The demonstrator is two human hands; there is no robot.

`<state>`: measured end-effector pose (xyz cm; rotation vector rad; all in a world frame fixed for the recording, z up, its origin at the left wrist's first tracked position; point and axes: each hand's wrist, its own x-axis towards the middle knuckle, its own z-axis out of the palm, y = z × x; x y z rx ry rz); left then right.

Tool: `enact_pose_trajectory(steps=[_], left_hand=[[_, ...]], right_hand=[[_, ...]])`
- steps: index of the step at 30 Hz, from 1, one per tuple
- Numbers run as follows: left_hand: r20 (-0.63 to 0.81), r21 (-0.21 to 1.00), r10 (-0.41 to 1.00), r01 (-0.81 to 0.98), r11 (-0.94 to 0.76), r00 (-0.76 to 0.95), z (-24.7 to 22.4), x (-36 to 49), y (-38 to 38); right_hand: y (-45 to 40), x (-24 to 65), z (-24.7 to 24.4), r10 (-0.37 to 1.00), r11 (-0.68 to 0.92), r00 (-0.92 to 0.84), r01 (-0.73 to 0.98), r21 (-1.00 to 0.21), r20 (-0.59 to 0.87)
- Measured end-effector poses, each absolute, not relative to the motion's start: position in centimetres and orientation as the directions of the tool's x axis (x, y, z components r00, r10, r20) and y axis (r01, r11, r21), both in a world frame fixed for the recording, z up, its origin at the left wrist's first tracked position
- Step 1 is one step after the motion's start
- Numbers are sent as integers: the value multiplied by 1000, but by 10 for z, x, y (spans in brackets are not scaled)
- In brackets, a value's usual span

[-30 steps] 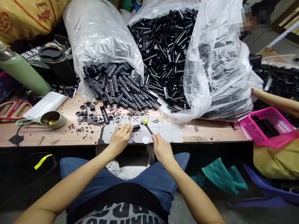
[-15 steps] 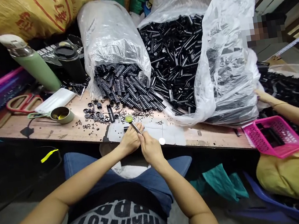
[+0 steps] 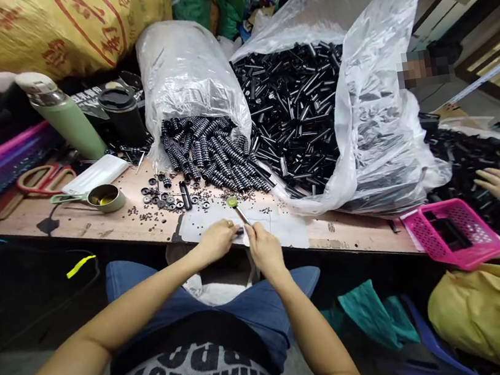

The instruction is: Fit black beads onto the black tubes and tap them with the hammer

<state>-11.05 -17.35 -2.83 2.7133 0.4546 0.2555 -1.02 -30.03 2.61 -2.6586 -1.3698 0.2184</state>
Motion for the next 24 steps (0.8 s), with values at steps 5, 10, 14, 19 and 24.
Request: enact_pose_trajectory(steps=[5,10,14,19,24], left_hand=[[229,468,652,505,-725,723,9,-81,-104],[43,462,779,679,-571,626,10,-22,-12],[-49,463,747,678,-571,663,-7,-14,-12],[77,631,781,576,-519,619,-21,-41,-39],[44,938,817,258,-232,575,-25,-63,-73]], right_hand=[[-312,25,2,758,-652,648,755,-73,-74],[-273,56,-9,812,-569,577,816,-108,83],[-224,107,-1,762,-629,634,773,-87,133],[-206,142,-2,753,-646,653,757,-99,83],[-213,134,-11,757,-640,651,757,-131,59]])
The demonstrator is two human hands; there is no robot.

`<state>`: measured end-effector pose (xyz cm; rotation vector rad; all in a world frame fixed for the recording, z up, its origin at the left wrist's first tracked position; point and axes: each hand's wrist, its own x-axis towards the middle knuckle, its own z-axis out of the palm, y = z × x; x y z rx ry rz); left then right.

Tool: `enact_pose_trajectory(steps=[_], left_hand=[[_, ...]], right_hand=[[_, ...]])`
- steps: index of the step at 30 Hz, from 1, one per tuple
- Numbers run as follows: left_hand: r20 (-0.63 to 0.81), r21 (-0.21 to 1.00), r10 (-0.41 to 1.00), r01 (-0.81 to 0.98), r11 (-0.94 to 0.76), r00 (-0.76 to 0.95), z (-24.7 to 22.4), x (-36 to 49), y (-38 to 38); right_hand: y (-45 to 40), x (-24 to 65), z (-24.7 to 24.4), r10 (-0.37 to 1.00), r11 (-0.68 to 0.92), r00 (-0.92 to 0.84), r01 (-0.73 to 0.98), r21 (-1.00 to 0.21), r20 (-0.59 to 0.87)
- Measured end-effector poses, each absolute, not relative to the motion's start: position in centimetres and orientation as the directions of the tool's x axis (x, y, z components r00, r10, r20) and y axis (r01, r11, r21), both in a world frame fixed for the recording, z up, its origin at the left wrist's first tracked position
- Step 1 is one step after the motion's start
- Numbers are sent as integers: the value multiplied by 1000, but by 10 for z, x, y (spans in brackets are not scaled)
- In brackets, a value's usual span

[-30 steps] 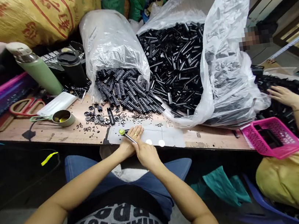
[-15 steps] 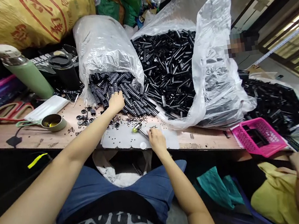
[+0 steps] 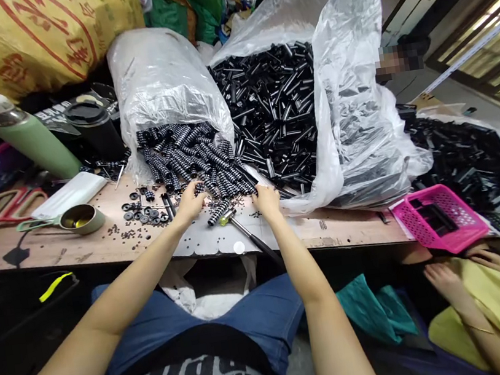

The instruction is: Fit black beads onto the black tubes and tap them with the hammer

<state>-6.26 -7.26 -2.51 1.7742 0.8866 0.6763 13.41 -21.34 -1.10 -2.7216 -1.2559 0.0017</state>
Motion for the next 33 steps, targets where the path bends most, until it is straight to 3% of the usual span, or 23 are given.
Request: enact_pose_trajectory(steps=[4,7,10,13,15,17,19,21,23,25,27,29,33], left_hand=[[-39,995,774,93,-26,632,-23,-73,-101],[-59,998,785,62,27,616,-19,-83,-114],[40,996,816,38,-76,577,-12,-92,-125],[-13,1000,802,0,16,597,-1,-95,-137],[-133,980,765,-30,196,630,5,-95,-143],[-200,953,724,-42,301,660,9,-95,-146],[-156,971,741,-36,236,653,9,-98,-146],[38,999,793,-27,-27,609,6,-102,-145],[302,930,733,-20,-367,610,1,-107,-146],[447,814,594,-28,-581,669,-4,-111,-150],[470,771,532,-34,-636,705,-12,-112,-158],[418,802,538,-19,-597,732,-21,-110,-164],[215,856,607,151,-494,765,-38,-97,-151]], right_hand=[[-213,137,-7,725,-670,688,715,-200,29],[-219,135,4,714,-665,699,695,-272,39],[-233,114,16,806,-470,589,690,-550,50],[-247,78,24,924,-214,381,422,-881,-42],[-252,53,28,951,-178,293,264,-948,-96],[-255,36,31,953,-143,296,253,-957,-64],[-257,27,35,918,-145,395,275,-951,-26],[-257,22,38,856,-250,492,129,-959,-157],[-255,18,38,813,-383,400,-182,-906,-424],[-254,14,35,796,-455,204,-421,-785,-570],[-253,11,29,804,-405,181,-531,-745,-566],[-255,13,24,801,-263,343,-536,-802,-491],[-268,28,14,743,-106,602,-324,-940,-291]])
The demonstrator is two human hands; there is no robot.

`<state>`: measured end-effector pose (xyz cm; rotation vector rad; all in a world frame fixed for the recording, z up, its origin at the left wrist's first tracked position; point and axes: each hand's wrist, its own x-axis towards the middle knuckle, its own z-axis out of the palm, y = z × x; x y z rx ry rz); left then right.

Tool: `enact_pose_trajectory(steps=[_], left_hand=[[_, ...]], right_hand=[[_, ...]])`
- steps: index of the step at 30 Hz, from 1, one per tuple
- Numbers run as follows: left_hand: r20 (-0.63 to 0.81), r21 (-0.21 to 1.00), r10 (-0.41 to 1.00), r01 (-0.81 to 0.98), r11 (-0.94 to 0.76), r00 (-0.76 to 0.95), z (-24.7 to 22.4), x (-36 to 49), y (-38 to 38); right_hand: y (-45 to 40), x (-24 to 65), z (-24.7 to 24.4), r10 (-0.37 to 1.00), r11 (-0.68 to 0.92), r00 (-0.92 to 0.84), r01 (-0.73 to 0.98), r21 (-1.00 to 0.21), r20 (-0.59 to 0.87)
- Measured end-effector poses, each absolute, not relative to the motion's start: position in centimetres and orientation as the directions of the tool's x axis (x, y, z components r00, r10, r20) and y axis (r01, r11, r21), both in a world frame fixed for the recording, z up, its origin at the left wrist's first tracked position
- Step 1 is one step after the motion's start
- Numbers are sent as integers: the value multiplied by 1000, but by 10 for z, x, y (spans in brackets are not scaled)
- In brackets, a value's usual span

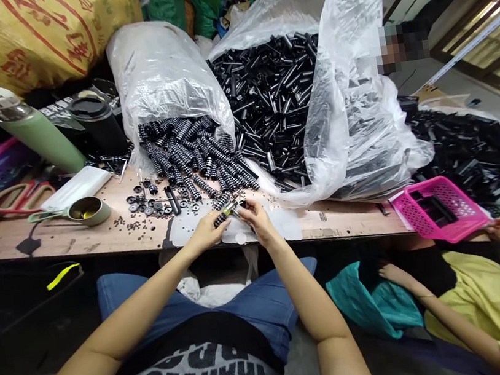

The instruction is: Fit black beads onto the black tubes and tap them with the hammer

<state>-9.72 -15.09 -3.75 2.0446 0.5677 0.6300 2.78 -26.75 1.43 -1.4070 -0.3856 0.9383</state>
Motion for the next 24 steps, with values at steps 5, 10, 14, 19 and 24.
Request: enact_pose_trajectory(steps=[5,10,14,19,24], left_hand=[[-7,988,835,131,-78,550,-27,-87,-109],[-144,917,632,-137,374,761,2,-100,-131],[-189,880,634,-157,448,750,12,-107,-160],[-246,830,667,-202,519,704,19,-104,-170],[-262,822,638,-179,541,724,23,-103,-177]], right_hand=[[-282,32,10,825,-176,555,78,-981,-104],[-281,11,23,896,-11,361,601,-799,259],[-276,-4,35,911,98,190,761,-641,365],[-273,-15,36,910,122,127,828,-548,394],[-275,-15,34,925,111,118,825,-553,362]])
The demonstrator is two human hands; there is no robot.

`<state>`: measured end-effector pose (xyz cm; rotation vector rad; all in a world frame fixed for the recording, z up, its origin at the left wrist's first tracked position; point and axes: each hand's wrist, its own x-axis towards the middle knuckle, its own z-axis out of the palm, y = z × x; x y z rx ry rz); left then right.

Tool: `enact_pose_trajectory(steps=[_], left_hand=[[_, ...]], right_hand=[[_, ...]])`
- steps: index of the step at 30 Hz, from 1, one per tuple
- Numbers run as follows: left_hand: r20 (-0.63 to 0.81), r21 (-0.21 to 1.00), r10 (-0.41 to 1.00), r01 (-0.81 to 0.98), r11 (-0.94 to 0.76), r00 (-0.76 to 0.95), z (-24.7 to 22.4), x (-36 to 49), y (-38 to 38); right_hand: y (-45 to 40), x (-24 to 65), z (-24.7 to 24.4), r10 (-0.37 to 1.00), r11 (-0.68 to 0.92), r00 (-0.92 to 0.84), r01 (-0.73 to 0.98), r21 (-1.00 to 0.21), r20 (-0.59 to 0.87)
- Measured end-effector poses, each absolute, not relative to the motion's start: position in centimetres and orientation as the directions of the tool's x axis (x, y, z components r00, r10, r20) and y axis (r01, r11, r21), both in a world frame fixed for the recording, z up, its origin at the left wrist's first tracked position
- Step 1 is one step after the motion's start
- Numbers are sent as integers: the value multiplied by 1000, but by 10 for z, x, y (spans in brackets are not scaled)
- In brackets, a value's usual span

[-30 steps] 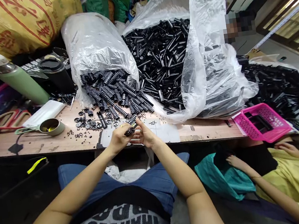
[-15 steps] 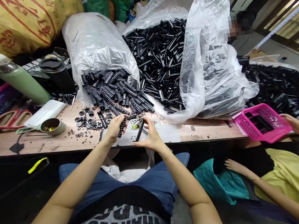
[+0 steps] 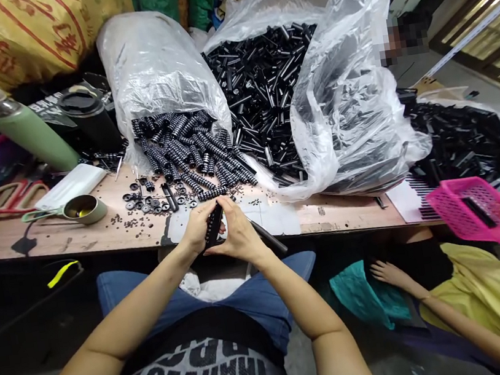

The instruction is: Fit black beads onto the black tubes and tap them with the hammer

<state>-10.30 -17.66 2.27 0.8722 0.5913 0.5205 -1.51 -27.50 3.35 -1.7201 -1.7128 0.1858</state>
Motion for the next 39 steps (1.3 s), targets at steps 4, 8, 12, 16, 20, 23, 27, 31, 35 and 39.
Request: enact_pose_trajectory(steps=[4,8,12,16,20,23,27,31,35,39], left_hand=[[-295,820,608,-132,558,737,21,-104,-180],[-336,813,569,-75,577,750,20,-106,-178],[-359,847,567,4,532,741,18,-106,-175],[-298,905,584,28,425,755,14,-105,-173],[-328,881,569,27,472,754,11,-103,-172],[-375,859,559,51,509,740,13,-102,-173],[-398,867,545,108,487,738,19,-103,-174],[-392,885,552,137,446,736,22,-103,-175],[-415,876,547,158,455,727,23,-103,-174],[-438,854,522,157,496,732,22,-104,-172]], right_hand=[[-277,-13,29,933,125,124,768,-628,338],[-275,-15,19,923,108,202,679,-726,327],[-273,-16,10,941,77,247,509,-857,231],[-272,-15,8,944,54,286,359,-932,164],[-272,-15,7,941,34,304,353,-935,149],[-272,-17,5,928,23,337,369,-929,156],[-272,-18,2,916,25,365,364,-931,167],[-272,-18,-1,908,37,381,343,-939,175],[-272,-19,-5,900,45,392,348,-936,189],[-273,-18,-9,906,11,377,433,-902,192]])
